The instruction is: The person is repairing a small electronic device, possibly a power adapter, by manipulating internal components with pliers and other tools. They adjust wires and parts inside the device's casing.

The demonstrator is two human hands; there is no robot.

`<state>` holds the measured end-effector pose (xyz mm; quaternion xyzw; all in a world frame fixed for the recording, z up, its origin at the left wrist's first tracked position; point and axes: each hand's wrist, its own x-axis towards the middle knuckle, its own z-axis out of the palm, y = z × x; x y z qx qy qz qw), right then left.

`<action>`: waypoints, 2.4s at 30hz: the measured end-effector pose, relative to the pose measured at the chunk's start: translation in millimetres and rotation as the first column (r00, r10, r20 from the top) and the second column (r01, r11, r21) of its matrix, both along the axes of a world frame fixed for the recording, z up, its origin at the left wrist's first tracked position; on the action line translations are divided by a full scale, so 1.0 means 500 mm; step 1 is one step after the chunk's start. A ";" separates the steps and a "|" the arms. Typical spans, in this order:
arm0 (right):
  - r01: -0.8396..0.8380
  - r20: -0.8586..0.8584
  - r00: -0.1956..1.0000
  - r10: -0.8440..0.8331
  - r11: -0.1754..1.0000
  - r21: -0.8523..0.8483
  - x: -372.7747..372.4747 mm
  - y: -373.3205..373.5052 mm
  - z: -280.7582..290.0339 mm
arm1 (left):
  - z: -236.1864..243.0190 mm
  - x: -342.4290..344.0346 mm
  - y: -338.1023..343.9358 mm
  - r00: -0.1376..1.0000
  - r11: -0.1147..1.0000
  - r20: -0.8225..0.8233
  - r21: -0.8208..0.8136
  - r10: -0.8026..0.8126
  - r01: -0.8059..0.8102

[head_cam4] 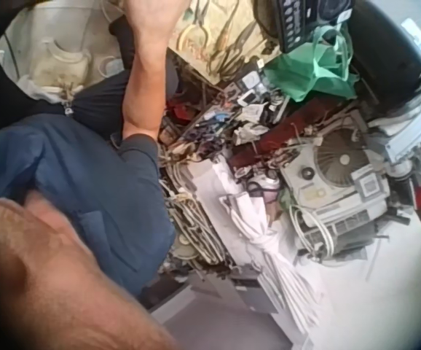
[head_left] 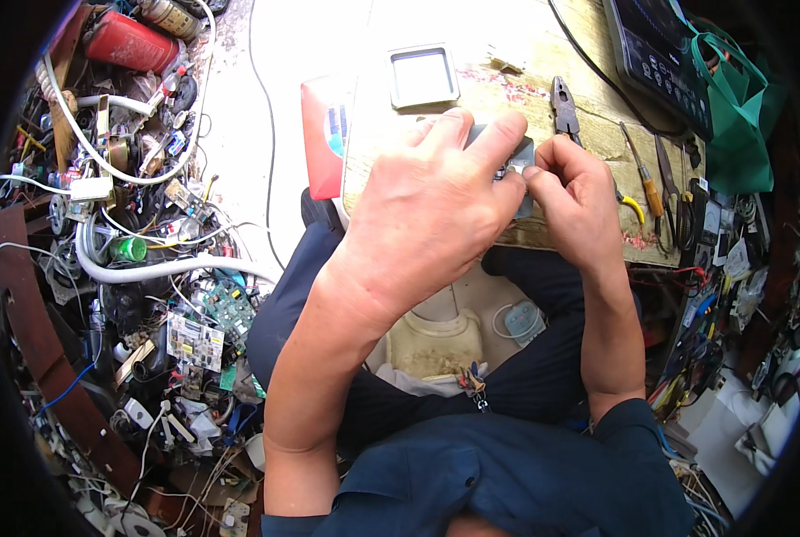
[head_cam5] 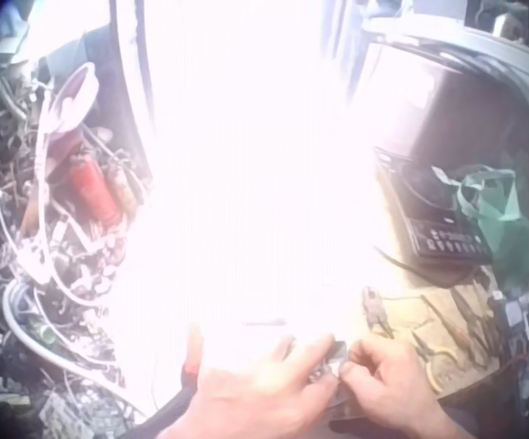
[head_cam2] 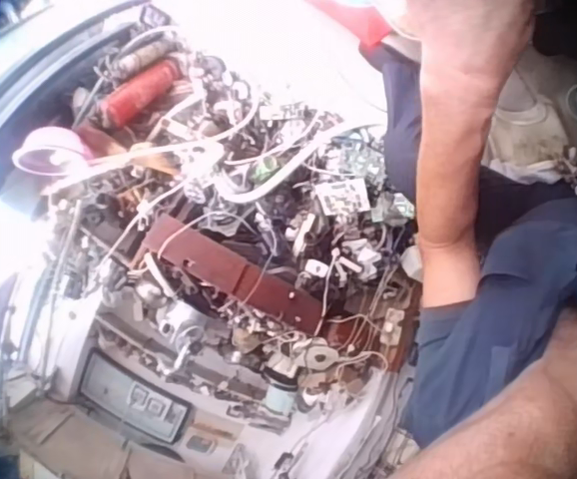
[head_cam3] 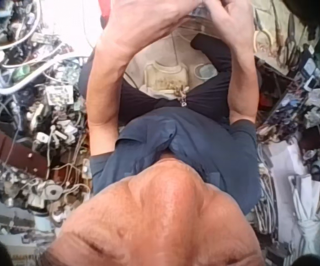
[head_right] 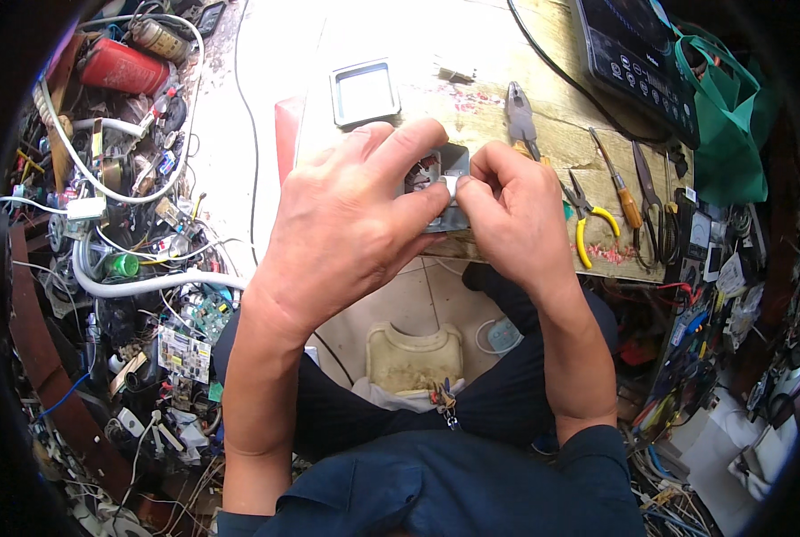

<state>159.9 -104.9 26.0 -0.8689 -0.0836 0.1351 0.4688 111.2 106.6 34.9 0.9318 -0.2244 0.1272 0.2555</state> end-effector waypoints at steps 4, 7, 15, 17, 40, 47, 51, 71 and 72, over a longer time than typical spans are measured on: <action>0.003 0.028 1.000 -0.003 1.000 -0.017 -0.002 0.005 0.006 | -0.004 0.001 0.000 1.000 1.000 0.004 0.002 -0.002 0.002; 0.026 0.056 0.998 -0.024 0.999 -0.035 -0.004 0.007 0.002 | 0.007 0.000 0.000 0.999 1.000 0.046 0.020 0.010 -0.011; 0.031 0.075 0.997 -0.032 0.999 0.006 -0.006 0.005 -0.009 | -0.002 0.001 -0.002 0.998 1.000 0.060 -0.006 0.015 -0.014; 0.031 0.022 0.999 -0.032 0.998 0.047 -0.006 -0.001 -0.011 | 0.000 0.003 0.000 0.999 1.000 0.052 -0.016 0.008 -0.007; -0.122 0.162 0.980 0.116 0.992 0.027 0.004 -0.029 0.011 | 0.003 0.012 0.006 1.000 0.998 0.001 -0.057 -0.018 0.018; -0.224 0.004 0.975 0.224 0.974 0.026 0.006 -0.045 0.002 | -0.006 0.013 0.006 1.000 0.997 0.022 -0.080 -0.015 0.017; -0.269 0.001 0.963 0.269 0.961 0.058 0.015 -0.051 -0.006 | -0.006 0.012 0.009 1.000 0.997 0.011 -0.077 -0.019 0.020; -0.248 -0.022 0.968 0.249 0.968 0.029 -0.003 -0.052 -0.012 | -0.025 0.007 0.009 0.991 0.992 0.125 -0.124 0.049 -0.033; -0.243 -0.027 0.970 0.244 0.970 0.026 -0.003 -0.053 -0.013 | -0.027 0.008 0.008 0.990 0.992 0.133 -0.123 0.050 -0.033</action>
